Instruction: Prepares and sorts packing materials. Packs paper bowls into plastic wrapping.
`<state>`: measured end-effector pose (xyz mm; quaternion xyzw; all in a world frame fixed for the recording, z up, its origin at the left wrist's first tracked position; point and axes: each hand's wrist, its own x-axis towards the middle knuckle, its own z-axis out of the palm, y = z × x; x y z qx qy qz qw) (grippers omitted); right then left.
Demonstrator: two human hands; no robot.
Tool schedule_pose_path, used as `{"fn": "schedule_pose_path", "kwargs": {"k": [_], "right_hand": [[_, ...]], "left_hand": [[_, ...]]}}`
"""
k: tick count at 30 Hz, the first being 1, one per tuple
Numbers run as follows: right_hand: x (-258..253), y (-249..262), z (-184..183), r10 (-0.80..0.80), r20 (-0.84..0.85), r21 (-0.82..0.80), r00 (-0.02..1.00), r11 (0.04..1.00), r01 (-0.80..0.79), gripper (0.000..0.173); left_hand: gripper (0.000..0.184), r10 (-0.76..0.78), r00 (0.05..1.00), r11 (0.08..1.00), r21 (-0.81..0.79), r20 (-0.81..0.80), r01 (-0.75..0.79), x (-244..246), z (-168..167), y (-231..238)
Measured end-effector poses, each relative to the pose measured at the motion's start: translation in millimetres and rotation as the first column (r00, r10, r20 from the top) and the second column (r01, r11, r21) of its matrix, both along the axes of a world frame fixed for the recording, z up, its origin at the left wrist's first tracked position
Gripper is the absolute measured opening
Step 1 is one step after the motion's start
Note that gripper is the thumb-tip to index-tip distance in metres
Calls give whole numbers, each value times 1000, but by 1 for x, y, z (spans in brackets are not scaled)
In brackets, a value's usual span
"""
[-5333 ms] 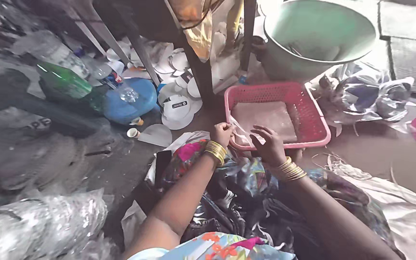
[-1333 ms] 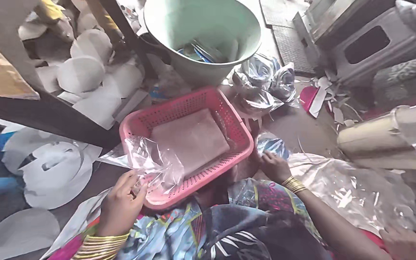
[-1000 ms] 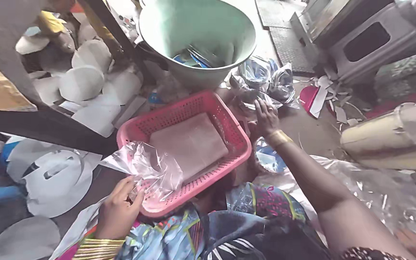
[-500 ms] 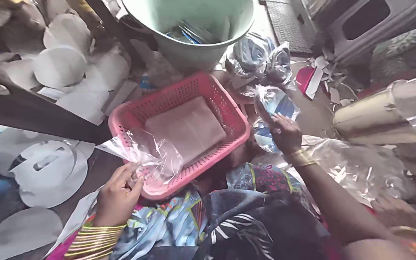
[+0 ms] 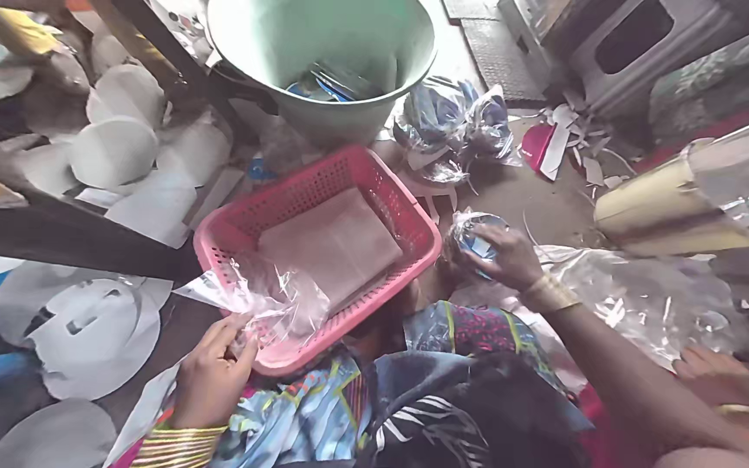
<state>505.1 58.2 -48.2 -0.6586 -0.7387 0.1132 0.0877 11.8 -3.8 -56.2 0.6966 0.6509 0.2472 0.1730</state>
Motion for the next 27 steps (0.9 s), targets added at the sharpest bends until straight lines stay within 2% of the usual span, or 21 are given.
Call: {"fn": "schedule_pose_path", "kwargs": {"k": [2, 4, 7, 8, 9, 11, 12, 14, 16, 18, 20, 21, 22, 23, 24, 26, 27], "right_hand": [[-5, 48, 2, -14, 33, 102, 999, 995, 11, 55], [-10, 104, -16, -19, 80, 121, 997, 993, 9, 56], [-19, 177, -57, -84, 239, -70, 967, 992, 104, 84], [-24, 192, -66, -97, 297, -143, 950, 979, 145, 87], [-28, 203, -73, -93, 339, -199, 936, 965, 168, 78], [-33, 208, -80, -70, 356, -233, 932, 959, 162, 37], [-34, 206, -78, -58, 334, -247, 941, 958, 147, 26], [-29, 197, -62, -63, 244, -273, 968, 953, 131, 23], [-14, 172, -37, -146, 6, -279, 989, 950, 142, 22], [-4, 128, -3, -235, -245, -263, 941, 950, 169, 17], [0, 73, 23, -203, -417, -143, 886, 977, 156, 22], [1, 47, 25, -129, -433, -25, 892, 991, 131, 29], [3, 24, 25, -59, -369, 91, 927, 991, 99, 35], [3, 3, 24, -27, -258, 177, 966, 981, 75, 33], [0, -15, 20, -5, -152, 301, 988, 952, 51, 21], [-8, -40, 10, -37, -103, 471, 994, 878, 82, 16], [-10, -47, 7, -60, -111, 507, 992, 855, 108, 16]], "left_hand": [[37, 6, 1000, 1000, 2, -5, -6, 0, -2, 2], [37, 6, 1000, 1000, -7, -7, -6, -2, -3, 4], [38, -6, 1000, 1000, -22, -18, 5, -4, -4, 6], [37, -9, 1000, 999, -37, -14, 8, -4, -3, 6], [36, -12, 1000, 999, -53, -5, 11, -4, -1, 7], [34, -10, 1000, 997, -74, 2, 10, -4, 2, 7], [34, -11, 1000, 997, -76, 8, 11, -5, 3, 6], [33, -16, 1000, 998, -63, 18, 17, -7, 0, 7], [33, -24, 999, 998, -65, 28, 26, -9, -1, 7], [36, -36, 999, 997, -71, 32, 38, -9, -1, 6], [37, -37, 999, 998, -57, 27, 39, -9, -2, 5], [37, -37, 999, 998, -51, 23, 38, -10, -3, 4], [37, -36, 999, 998, -43, 21, 37, -9, -3, 3], [37, -41, 999, 999, -30, 16, 41, -8, -3, 1], [37, -46, 999, 999, -18, 13, 46, -7, -2, 1], [37, -53, 998, 999, -2, 14, 53, -5, -2, 0], [36, -55, 998, 999, 0, 17, 55, -4, -1, -2]]}}
